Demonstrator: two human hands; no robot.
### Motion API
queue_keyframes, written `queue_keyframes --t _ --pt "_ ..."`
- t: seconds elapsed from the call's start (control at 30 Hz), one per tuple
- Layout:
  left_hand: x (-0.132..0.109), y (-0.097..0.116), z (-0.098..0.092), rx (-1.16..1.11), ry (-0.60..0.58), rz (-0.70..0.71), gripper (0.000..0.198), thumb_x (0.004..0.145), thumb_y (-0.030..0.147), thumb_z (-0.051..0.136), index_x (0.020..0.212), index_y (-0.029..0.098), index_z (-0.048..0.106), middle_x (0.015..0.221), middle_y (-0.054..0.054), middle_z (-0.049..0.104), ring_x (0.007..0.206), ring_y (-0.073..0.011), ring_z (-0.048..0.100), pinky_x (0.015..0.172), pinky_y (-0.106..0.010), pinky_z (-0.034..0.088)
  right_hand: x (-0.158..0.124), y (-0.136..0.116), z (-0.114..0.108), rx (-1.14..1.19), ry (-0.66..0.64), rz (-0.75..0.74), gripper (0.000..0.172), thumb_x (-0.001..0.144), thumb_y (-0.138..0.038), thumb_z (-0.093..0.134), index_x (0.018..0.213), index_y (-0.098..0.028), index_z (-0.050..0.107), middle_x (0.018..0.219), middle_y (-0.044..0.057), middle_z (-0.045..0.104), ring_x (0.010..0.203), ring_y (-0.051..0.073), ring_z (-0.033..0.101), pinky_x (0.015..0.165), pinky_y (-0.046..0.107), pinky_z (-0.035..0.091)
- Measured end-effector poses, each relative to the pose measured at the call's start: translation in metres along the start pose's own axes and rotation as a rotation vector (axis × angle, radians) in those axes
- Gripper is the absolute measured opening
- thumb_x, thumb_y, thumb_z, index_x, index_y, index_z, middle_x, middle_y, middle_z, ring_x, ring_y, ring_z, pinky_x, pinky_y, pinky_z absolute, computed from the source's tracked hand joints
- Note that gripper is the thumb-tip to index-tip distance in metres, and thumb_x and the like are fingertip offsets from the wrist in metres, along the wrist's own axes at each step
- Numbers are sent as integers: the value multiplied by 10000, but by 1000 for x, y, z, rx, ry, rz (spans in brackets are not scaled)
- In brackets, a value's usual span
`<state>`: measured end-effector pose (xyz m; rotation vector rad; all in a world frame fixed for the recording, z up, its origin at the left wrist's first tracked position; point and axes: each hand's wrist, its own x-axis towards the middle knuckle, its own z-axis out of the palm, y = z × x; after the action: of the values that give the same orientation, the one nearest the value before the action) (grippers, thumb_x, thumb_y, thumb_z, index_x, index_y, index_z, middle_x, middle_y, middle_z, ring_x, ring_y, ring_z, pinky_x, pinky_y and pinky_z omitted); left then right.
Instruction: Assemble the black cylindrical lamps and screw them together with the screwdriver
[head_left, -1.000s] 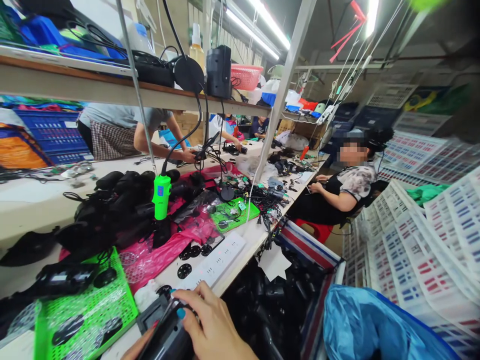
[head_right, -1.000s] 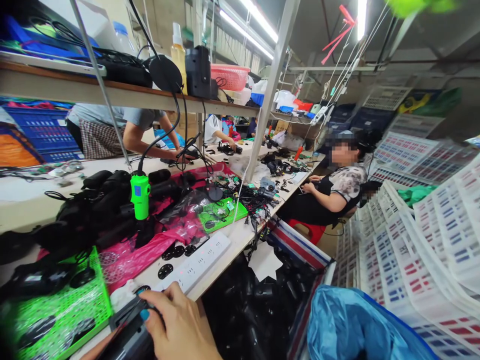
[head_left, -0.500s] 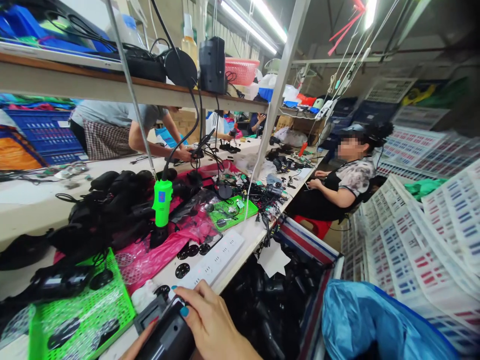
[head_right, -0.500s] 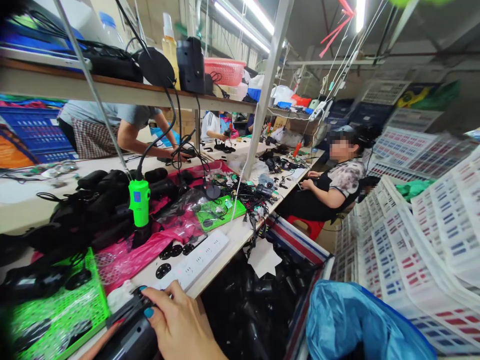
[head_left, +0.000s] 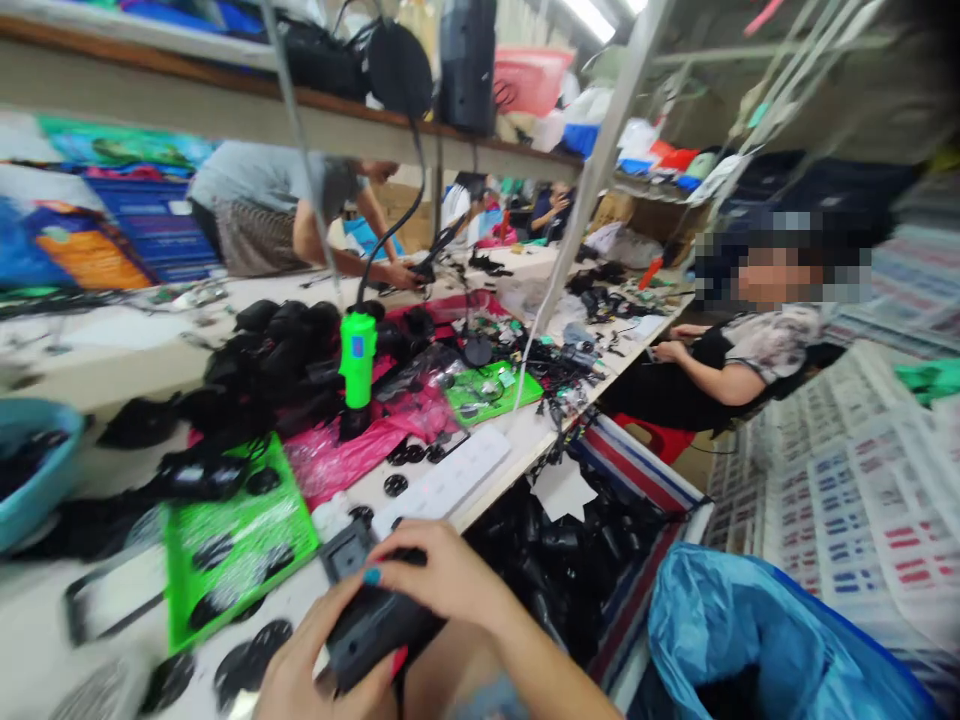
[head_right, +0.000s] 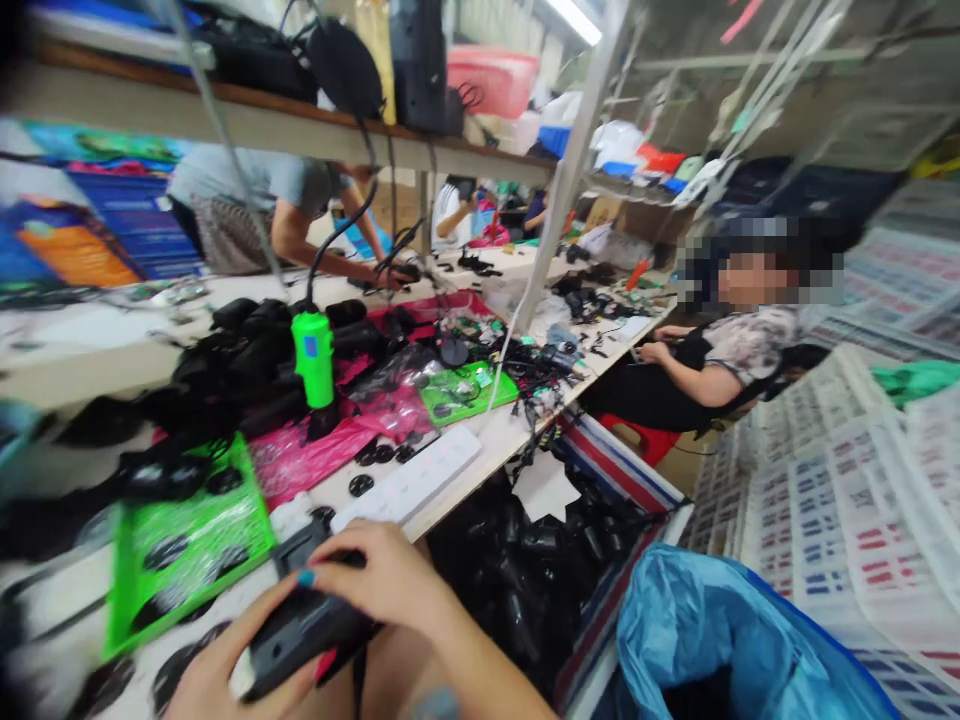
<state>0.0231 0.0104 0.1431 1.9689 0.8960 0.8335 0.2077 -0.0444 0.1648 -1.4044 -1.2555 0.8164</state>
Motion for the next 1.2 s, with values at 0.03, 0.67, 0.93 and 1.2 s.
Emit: queue_keyframes --t 0.03,0.67,0.93,1.2 --pt "-1 8 -1 2 -29 -22 529 671 329 784 1189 300 685 1175 -37 754 1057 -309 724 864 -401 628 -1 0 0 46 10 17 211 849 -415 717 952 -247 794 884 8 726 875 178 683 821 270 498" --pt "2 36 -14 -333 -147 -238 491 670 240 774 1147 219 658 1158 -57 689 1053 -261 625 941 -359 465 -2 -6 -3 137 22 167 230 872 -434 664 888 -220 747 856 17 706 860 194 633 835 315 451" --pt "4 34 -15 -412 -165 -279 565 687 261 784 1235 223 649 1213 -71 690 1136 -287 603 998 -364 432 4 -4 -1 145 18 241 260 820 -440 671 939 -212 704 847 26 712 853 211 636 825 335 476" --pt "-2 27 -11 -424 -177 -299 513 711 282 764 1212 231 665 1107 -49 682 998 -251 617 892 -333 447 7 1 0 112 -49 301 251 809 -408 659 954 -209 709 817 15 685 827 205 612 822 343 441"
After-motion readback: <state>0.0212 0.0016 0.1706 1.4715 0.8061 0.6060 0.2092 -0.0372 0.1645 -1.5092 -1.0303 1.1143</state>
